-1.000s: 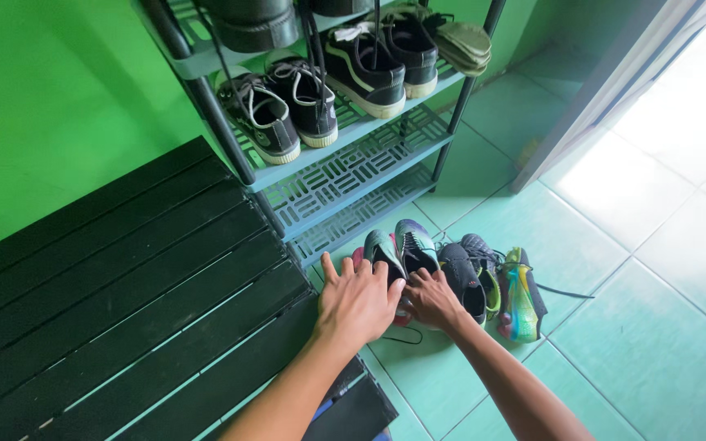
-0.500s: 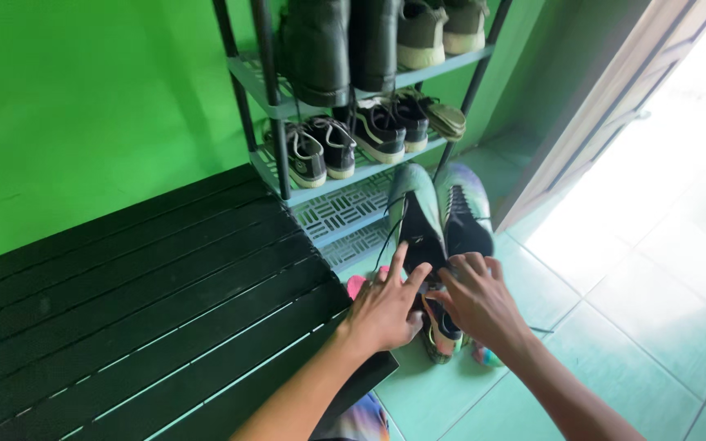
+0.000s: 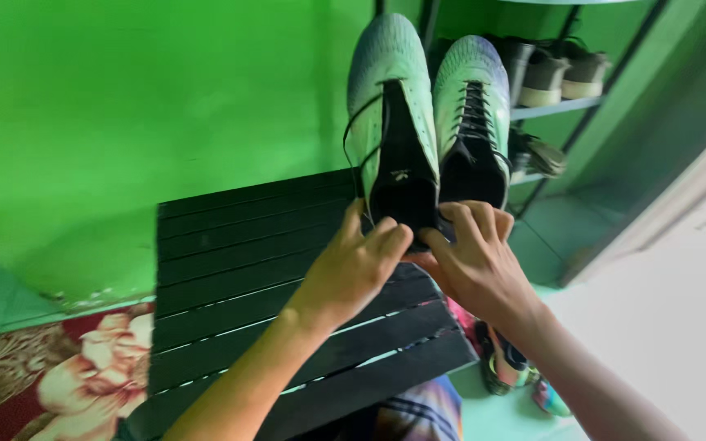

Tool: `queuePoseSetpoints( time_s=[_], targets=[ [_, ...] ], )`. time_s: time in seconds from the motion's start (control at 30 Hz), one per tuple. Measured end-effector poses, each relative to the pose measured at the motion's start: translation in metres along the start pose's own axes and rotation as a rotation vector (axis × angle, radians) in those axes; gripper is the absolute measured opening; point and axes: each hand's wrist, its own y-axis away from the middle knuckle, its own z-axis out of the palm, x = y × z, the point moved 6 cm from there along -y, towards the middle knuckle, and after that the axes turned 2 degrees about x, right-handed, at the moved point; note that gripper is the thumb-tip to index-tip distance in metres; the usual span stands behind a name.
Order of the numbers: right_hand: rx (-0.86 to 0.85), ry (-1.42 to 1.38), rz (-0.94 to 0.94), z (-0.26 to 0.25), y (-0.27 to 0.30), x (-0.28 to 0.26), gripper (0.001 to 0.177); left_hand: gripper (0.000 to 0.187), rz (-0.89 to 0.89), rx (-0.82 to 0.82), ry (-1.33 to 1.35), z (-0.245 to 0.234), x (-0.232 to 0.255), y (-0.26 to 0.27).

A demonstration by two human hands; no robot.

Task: The person laces a dark sneaker on a black bench, threading white laces through the eyelets and tying a knot. They then place the shoe on a nearby shelf and lace a second pair of light-colored sneakers, threading black laces through the eyelets.

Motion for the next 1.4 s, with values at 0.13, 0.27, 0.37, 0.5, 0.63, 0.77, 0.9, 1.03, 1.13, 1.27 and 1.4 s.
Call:
queuePoseSetpoints(
  time_s=[0.13,0.27,0.37,0.5,0.63,0.77,0.9,1.03,1.13,1.27,1.4],
  targets=[
    [0.067,-0.086,-0.104,0.028,-0.048,-0.036,0.044,0.028,-0.050,-0.040,-0.162,-0.056,-0.031,0.022],
    [0.159,-0.172,-0.190,0.053,-0.094,-0.078,0.043,0.029,-0.101,-0.016,-0.252,-0.111,-0.058,0.047],
    [0.187,-0.220,-0.217,0.065,-0.122,-0.099,0.042,0.032,-0.117,-0.021,-0.422,-0.140,-0.072,0.057],
    [0.202,-0.245,-0.240,0.075,-0.135,-0.117,0.043,0.030,-0.178,-0.014,-0.435,-0.158,-0.085,0.074],
    [0.154,-0.214,-0.229,0.098,-0.115,-0.119,0.045,0.028,-0.220,-0.075,-0.338,-0.128,-0.097,0.100],
    [0.047,-0.223,-0.144,0.134,-0.065,-0.112,0.047,0.022,-0.216,-0.168,-0.203,-0.067,-0.097,0.134],
    [-0.030,-0.203,-0.060,0.155,-0.015,-0.113,0.047,0.024,-0.247,-0.246,-0.155,-0.027,-0.078,0.162],
    [-0.078,-0.216,-0.013,0.157,0.011,-0.114,0.048,0.029,-0.342,-0.341,-0.061,-0.007,-0.069,0.177],
    [-0.131,-0.247,0.024,0.152,0.014,-0.111,0.053,0.026,-0.413,-0.458,0.061,0.009,-0.075,0.184],
    [-0.066,-0.412,0.187,0.137,0.015,-0.100,0.057,0.031,-0.424,-0.443,0.106,-0.002,-0.084,0.189],
    [-0.096,-0.391,0.645,0.144,0.023,-0.054,0.053,0.036,-0.526,-0.498,0.089,-0.015,-0.102,0.187]
  ],
)
